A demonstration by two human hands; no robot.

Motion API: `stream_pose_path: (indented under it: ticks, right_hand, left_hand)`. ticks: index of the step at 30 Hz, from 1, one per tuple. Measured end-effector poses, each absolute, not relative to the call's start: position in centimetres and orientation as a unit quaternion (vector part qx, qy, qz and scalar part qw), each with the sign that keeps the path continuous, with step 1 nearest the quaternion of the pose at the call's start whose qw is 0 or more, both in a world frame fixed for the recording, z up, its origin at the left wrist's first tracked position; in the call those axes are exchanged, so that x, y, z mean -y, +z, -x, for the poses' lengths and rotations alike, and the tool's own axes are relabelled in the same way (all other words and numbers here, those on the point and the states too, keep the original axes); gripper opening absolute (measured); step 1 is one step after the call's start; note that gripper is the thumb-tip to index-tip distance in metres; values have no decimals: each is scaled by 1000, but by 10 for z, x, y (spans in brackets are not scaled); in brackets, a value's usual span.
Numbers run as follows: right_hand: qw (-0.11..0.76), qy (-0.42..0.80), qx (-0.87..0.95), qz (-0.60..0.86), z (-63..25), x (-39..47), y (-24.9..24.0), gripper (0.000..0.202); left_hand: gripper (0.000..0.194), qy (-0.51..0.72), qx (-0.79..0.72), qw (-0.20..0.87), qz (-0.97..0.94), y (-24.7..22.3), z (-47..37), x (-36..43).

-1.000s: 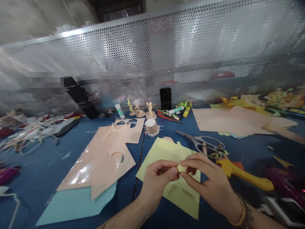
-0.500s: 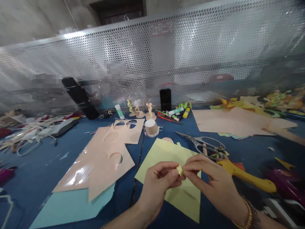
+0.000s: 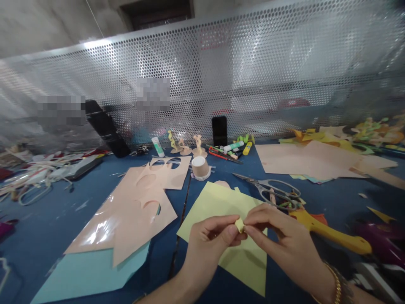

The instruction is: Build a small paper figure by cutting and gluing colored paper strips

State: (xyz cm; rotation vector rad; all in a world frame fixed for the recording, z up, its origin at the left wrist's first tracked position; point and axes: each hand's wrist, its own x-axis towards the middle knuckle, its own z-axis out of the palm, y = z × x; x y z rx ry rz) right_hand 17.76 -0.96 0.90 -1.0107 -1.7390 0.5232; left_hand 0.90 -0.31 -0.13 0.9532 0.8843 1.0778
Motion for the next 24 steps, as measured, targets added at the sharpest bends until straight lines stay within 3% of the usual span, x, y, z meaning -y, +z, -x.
stream_pose_path:
  ticks: [15,24]
  right_hand:
    - [508,167,744,402,-178,12,7,11]
    - [502,218,724,419,-179,9,10,8]
  left_hand:
    - [20,471,-392,673,-414,-5,-10,2]
    - [18,479,-380,696,-377,-2,-11,2]
